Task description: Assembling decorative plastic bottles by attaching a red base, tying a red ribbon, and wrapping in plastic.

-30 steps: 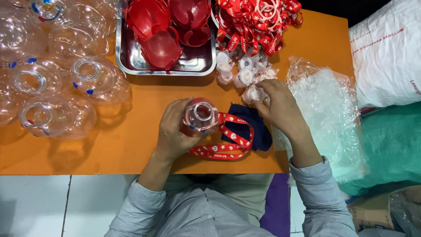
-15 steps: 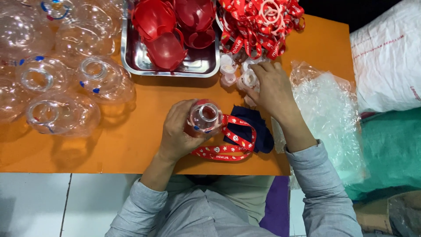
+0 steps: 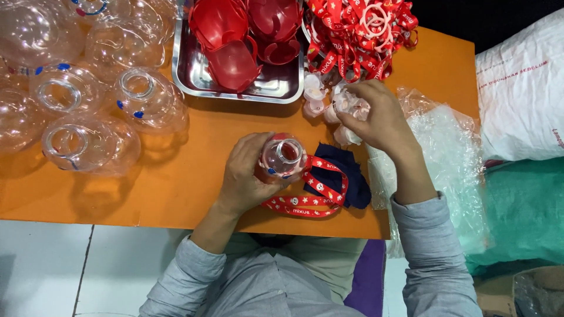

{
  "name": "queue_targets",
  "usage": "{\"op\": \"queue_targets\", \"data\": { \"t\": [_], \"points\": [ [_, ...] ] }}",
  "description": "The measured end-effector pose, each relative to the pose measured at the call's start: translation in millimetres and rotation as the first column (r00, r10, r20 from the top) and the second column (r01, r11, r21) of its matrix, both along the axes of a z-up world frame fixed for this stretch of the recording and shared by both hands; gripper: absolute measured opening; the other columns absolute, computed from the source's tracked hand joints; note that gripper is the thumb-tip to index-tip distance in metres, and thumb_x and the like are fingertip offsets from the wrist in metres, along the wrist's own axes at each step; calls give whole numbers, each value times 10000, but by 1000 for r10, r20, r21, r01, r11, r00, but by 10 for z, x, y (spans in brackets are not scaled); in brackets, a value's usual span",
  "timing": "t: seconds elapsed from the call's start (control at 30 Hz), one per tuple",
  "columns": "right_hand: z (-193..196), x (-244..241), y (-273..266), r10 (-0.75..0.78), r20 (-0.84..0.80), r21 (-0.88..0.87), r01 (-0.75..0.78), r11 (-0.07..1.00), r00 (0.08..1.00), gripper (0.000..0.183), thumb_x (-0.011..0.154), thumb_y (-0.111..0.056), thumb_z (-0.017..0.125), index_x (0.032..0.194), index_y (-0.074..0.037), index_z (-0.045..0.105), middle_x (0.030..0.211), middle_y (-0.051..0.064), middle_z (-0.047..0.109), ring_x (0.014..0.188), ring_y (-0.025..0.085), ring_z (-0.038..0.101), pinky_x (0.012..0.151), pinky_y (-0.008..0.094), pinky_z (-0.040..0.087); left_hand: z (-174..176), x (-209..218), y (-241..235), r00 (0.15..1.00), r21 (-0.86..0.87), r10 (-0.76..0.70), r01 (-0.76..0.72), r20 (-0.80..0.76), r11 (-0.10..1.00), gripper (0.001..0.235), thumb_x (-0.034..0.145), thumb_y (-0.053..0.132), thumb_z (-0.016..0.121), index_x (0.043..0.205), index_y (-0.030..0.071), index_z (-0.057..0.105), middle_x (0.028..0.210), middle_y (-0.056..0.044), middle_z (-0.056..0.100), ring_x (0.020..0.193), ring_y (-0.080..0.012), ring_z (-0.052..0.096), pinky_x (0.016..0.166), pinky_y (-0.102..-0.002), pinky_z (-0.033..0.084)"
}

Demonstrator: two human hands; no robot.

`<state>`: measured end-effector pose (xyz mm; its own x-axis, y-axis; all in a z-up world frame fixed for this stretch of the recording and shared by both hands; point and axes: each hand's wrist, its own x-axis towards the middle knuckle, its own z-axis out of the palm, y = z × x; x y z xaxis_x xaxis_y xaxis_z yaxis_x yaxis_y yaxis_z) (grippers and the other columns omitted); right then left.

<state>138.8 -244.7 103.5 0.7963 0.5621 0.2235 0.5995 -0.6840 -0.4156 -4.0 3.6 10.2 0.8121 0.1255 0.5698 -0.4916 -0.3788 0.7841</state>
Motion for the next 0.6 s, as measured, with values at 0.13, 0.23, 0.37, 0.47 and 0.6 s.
{"op": "queue_targets", "data": {
  "t": [0.13, 0.23, 0.37, 0.47, 0.6],
  "points": [
    [151, -123, 28, 100, -200, 240, -50, 969, 975, 446, 859, -84, 828, 1219, 113, 655, 1099, 294, 639, 990, 420, 676, 854, 484, 536, -23, 23, -3, 1000, -4, 1, -1, -5, 1000, 847, 633, 421, 980, 1289, 24, 621, 1150, -151, 690, 1154, -346, 637, 1017, -471, 505],
    [247, -281, 132, 191, -375, 406, -25, 914, 907, 485, 813, -34, 817, 1241, 97, 630, 1103, 181, 617, 986, 261, 652, 870, 368, 548, -39, 28, -5, 1000, 8, 5, -5, -1, 1000, 853, 638, 441, 972, 1289, 18, 618, 1152, -150, 688, 1159, -351, 633, 1014, -481, 505],
    [601, -537, 412, 295, -313, 335, -186, 924, 903, 452, 795, -48, 828, 1187, 110, 667, 1125, 236, 643, 970, 301, 682, 826, 396, 568, -43, 42, -19, 999, 6, -14, 14, 32, 1000, 835, 655, 439, 962, 1284, 16, 612, 1130, -153, 685, 1135, -348, 641, 994, -466, 515],
    [754, -682, 577, 375, -232, 218, -328, 919, 898, 441, 808, -89, 819, 1196, 75, 689, 1151, 262, 656, 998, 367, 693, 831, 439, 580, -24, 40, -48, 998, 14, -21, 20, 51, 1000, 825, 674, 458, 945, 1281, 9, 611, 1128, -159, 682, 1128, -355, 643, 984, -468, 518],
    [743, -734, 625, 439, -227, -87, -467, 880, 869, 428, 915, -154, 729, 1310, -36, 613, 1298, 169, 558, 1215, 313, 595, 1007, 418, 511, 63, 35, -15, 989, 97, -33, 19, 146, 995, 787, 768, 500, 870, 1260, -31, 561, 1167, -160, 670, 1063, -348, 668, 943, -445, 546]
  ]
}}
